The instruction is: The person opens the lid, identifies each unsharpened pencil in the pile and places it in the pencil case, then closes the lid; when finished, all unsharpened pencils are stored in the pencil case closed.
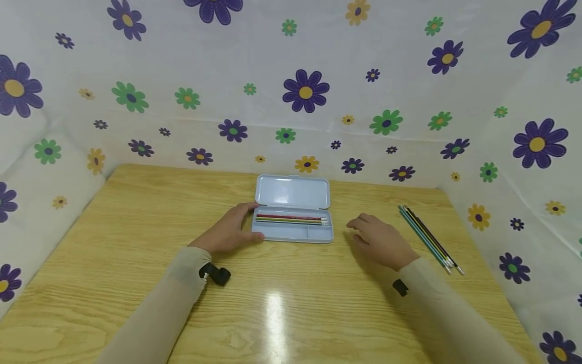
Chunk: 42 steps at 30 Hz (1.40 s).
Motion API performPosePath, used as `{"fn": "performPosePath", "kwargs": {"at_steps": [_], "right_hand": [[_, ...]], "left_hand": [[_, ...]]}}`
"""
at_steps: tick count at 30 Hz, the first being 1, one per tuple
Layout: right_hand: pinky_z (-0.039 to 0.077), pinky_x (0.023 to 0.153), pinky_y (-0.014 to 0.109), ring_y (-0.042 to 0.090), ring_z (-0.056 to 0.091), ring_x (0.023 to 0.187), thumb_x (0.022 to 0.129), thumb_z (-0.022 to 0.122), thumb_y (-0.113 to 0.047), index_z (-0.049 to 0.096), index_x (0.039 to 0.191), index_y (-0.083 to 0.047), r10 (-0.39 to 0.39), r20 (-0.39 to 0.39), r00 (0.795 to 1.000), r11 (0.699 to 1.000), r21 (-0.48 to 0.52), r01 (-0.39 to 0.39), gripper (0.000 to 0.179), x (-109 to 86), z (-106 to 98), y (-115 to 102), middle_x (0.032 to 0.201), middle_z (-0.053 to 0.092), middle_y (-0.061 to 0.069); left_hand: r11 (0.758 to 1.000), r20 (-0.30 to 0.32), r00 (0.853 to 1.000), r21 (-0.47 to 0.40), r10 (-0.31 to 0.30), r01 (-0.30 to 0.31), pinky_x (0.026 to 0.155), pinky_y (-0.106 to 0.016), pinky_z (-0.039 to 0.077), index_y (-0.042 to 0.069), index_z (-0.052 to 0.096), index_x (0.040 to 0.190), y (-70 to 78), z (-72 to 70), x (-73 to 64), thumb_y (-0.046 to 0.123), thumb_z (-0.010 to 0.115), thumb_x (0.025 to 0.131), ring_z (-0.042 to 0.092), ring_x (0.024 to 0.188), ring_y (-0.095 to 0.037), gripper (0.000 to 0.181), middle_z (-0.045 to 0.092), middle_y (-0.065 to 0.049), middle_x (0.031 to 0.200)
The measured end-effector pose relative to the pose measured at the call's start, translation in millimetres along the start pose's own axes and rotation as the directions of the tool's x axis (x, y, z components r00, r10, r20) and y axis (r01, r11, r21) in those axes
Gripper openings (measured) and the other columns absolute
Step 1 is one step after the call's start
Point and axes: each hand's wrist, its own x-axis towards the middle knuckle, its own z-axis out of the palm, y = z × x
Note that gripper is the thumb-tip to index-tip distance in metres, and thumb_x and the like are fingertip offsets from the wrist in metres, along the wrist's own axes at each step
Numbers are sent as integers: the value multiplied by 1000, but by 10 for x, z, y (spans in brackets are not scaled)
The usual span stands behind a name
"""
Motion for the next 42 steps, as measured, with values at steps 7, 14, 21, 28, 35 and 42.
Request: {"fn": "performPosePath", "kwargs": {"at_steps": [7, 14, 21, 28, 35, 42], "right_hand": [[59, 84, 52, 35, 67, 106, 103, 63, -15, 63, 130, 1, 178, 34, 983, 979, 97, -180, 32, -557, -162, 563, 124, 64, 18], [58, 78, 55, 33, 67, 93, 101, 66, -17, 67, 120, 5, 286, 38, 958, 953, 97, -288, 29, -930, -195, 981, 108, 67, 19], [58, 80, 55, 31, 68, 92, 98, 69, -14, 70, 111, 0, 290, 47, 956, 949, 115, -294, 19, -1077, -168, 1071, 100, 70, 11], [57, 79, 55, 33, 68, 90, 96, 69, -10, 70, 110, 2, 290, 41, 956, 949, 119, -293, 18, -1099, -174, 1045, 99, 68, 13], [56, 81, 58, 35, 67, 92, 95, 69, -8, 71, 108, 2, 294, 32, 955, 948, 116, -296, 16, -1114, -147, 1052, 99, 67, 15], [56, 83, 59, 38, 67, 93, 95, 70, -8, 72, 109, 2, 288, 17, 958, 952, 104, -288, 17, -1128, -118, 1084, 100, 68, 17]], "left_hand": [[1000, 5, 1000, -13, 7, -7, 126, -54, 22, 12, 28, 162, -1, -8, 0, 46, 80, 90, 24, 155, -34, 95, 29, -13, 166], [1000, 2, 1000, -2, -1, 1, 126, -54, 21, 11, 28, 162, -16, -16, 1, 45, 79, 90, 24, 155, -35, 95, 28, -14, 167], [1000, 3, 1000, 2, -6, 6, 126, -53, 21, 11, 27, 162, -26, -29, -2, 45, 79, 91, 24, 155, -34, 94, 29, -14, 166], [1000, 6, 1000, 0, -3, 3, 126, -55, 21, 10, 27, 162, -1, -38, -17, 45, 80, 90, 24, 155, -36, 95, 29, -15, 166], [1000, 10, 1000, -2, -8, 8, 126, -55, 21, 12, 27, 162, -7, -10, -4, 45, 80, 90, 24, 155, -35, 95, 29, -14, 166], [1000, 7, 1000, -5, 4, -4, 126, -55, 21, 12, 28, 162, -14, 1, 11, 46, 80, 90, 24, 155, -35, 94, 30, -14, 166]]}}
